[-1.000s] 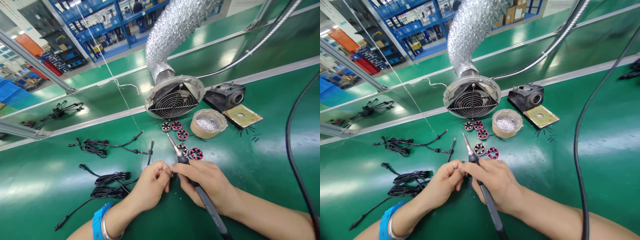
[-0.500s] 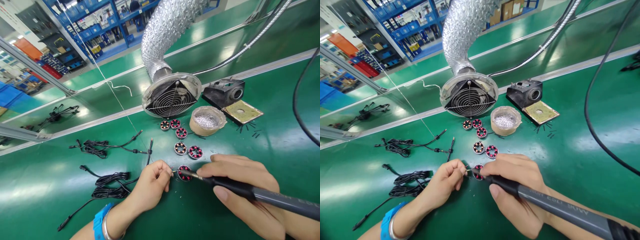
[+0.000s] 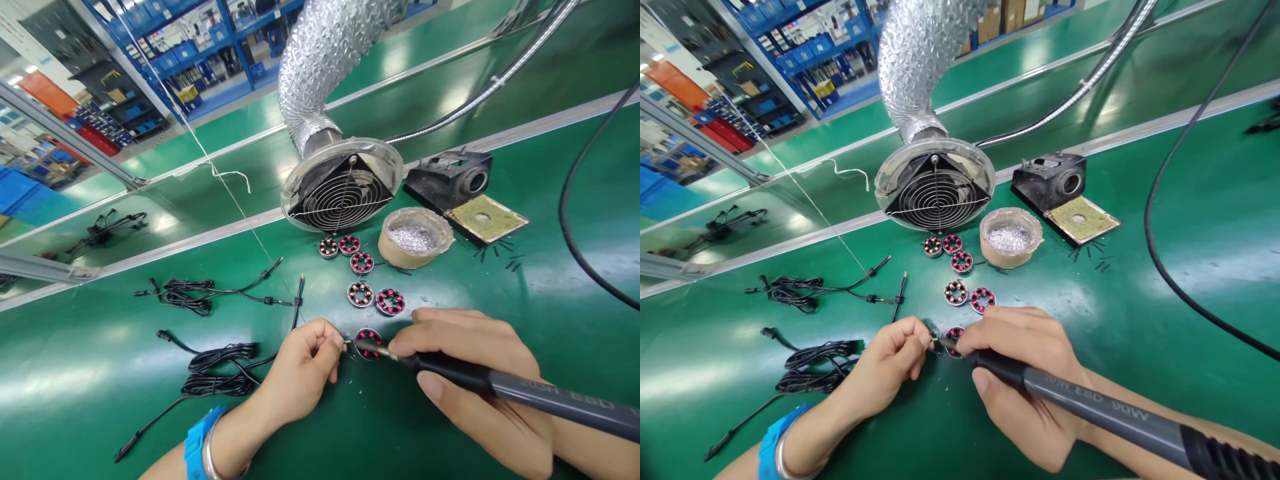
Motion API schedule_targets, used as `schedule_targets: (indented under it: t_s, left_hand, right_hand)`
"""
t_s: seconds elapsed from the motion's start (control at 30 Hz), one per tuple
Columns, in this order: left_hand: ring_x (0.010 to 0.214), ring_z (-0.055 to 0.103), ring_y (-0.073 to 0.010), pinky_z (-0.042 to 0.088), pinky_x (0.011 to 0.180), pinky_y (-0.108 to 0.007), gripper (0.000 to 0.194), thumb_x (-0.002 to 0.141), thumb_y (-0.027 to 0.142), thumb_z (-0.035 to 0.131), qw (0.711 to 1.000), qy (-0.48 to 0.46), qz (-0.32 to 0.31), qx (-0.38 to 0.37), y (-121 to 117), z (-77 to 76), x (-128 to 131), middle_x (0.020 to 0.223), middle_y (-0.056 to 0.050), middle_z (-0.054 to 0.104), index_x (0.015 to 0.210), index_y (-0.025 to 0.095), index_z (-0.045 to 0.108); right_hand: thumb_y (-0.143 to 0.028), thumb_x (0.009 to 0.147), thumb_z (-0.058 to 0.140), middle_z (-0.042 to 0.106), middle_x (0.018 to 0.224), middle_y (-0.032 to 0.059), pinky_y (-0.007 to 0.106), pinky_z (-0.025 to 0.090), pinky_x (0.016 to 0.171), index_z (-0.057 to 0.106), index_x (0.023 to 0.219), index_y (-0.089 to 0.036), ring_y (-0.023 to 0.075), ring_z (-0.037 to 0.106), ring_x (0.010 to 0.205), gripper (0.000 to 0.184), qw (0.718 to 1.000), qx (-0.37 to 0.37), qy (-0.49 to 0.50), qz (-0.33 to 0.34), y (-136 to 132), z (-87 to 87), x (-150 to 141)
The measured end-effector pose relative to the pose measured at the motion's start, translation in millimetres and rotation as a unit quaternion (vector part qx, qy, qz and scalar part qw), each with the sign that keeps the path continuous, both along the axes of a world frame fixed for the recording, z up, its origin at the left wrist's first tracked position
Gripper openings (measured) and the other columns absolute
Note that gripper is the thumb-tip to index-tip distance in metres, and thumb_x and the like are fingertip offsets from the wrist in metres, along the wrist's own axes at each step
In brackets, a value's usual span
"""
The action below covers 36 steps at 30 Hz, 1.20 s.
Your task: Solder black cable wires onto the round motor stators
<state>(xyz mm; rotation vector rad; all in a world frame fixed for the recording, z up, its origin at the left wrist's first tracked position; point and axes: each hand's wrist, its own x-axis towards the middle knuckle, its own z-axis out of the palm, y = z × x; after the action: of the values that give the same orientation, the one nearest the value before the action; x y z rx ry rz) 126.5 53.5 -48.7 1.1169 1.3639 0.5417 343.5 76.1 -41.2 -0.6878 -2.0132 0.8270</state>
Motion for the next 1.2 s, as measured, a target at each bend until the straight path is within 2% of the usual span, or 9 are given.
schedule_targets:
  t_s: [0.13,0.33,0.47,0.6,0.77,0.9,1.03,1.1,1.2]
  left_hand:
    - [0.047,0.036,-0.0092,0.029,0.048,-0.022,0.029,0.088,0.043,0.049,1.0,0.002,-0.002,0.001,0,0.2,0,0.05,0.007,0.045,0.07,0.021,0.047]
    - [0.047,0.035,-0.0093,0.029,0.049,-0.022,0.029,0.087,0.044,0.05,1.0,0.004,-0.001,0.0,0,0.8,1,0.049,0.007,0.045,0.07,0.021,0.047]
    - [0.048,0.036,-0.0094,0.029,0.05,-0.022,0.031,0.087,0.046,0.051,1.0,0.003,-0.003,0.002,0,0.7,1,0.05,0.007,0.045,0.07,0.021,0.047]
    - [0.048,0.036,-0.0096,0.028,0.05,-0.022,0.034,0.087,0.049,0.052,1.0,0.002,0.0,-0.004,0,1.3,1,0.049,0.007,0.045,0.07,0.021,0.047]
    - [0.049,0.034,-0.01,0.027,0.051,-0.023,0.039,0.088,0.055,0.05,1.0,-0.008,-0.011,-0.005,1,2.6,-1,0.049,0.007,0.043,0.069,0.021,0.045]
    - [0.051,0.033,-0.0102,0.028,0.054,-0.024,0.041,0.093,0.055,0.043,0.999,-0.029,-0.039,-0.005,1,0.5,-5,0.053,0.006,0.044,0.07,0.021,0.045]
    - [0.055,0.036,-0.0107,0.03,0.056,-0.024,0.043,0.097,0.054,0.036,0.995,-0.039,-0.087,0.012,-1,3.0,-9,0.061,0.005,0.046,0.072,0.02,0.045]
    - [0.059,0.04,-0.0115,0.031,0.057,-0.024,0.042,0.099,0.05,0.034,0.992,-0.009,-0.119,0.036,-2,7.9,-10,0.065,0.003,0.048,0.074,0.02,0.046]
    - [0.067,0.047,-0.0133,0.035,0.063,-0.025,0.032,0.101,0.04,0.034,0.982,0.07,-0.151,0.094,-2,15.6,-10,0.073,0.001,0.053,0.08,0.02,0.048]
  right_hand:
    - [-0.015,0.082,0.048,0.054,0.061,-0.0017,0.029,0.037,0.051,0.062,0.092,-0.021,0.0142,0.05,0.05,0.018,1.0,0.005,-0.011,0.002,0,2.2,-1]
    - [-0.013,0.08,0.049,0.046,0.058,-0.0045,0.028,0.034,0.05,0.06,0.1,-0.021,0.0139,0.047,0.048,0.024,0.999,0.018,0.027,0.008,-1,3.1,0]
    - [-0.011,0.079,0.05,0.049,0.059,-0.0036,0.029,0.033,0.048,0.06,0.101,-0.02,0.0139,0.047,0.048,0.027,0.999,0.024,0.035,0.003,-1,2.3,3]
    - [-0.013,0.082,0.05,0.054,0.063,-0.0009,0.03,0.039,0.048,0.061,0.104,-0.019,0.0142,0.05,0.049,0.025,0.998,0.046,0.035,-0.023,-1,-0.9,1]
    - [-0.009,0.091,0.05,0.061,0.066,-0.003,0.022,0.047,0.049,0.056,0.124,-0.02,0.0106,0.058,0.05,0.035,0.994,0.081,0.039,-0.054,4,-7.1,-11]
    - [-0.002,0.09,0.051,0.062,0.066,-0.0036,0.019,0.046,0.05,0.059,0.115,-0.019,0.0088,0.057,0.051,0.031,0.993,0.113,0.005,-0.037,7,-18.4,-23]
    - [-0.005,0.092,0.05,0.062,0.067,-0.0027,0.02,0.045,0.052,0.059,0.112,-0.018,0.0096,0.057,0.054,0.026,0.989,0.15,-0.005,-0.016,8,-31.3,-30]
    - [-0.007,0.092,0.049,0.064,0.072,-0.0015,0.02,0.045,0.053,0.06,0.111,-0.02,0.0096,0.058,0.056,0.025,0.985,0.171,-0.013,-0.021,8,-33.0,-31]
    - [-0.004,0.09,0.049,0.061,0.068,-0.0036,0.02,0.044,0.053,0.059,0.109,-0.02,0.0093,0.056,0.053,0.027,0.985,0.166,-0.019,-0.036,5,-29.0,-31]
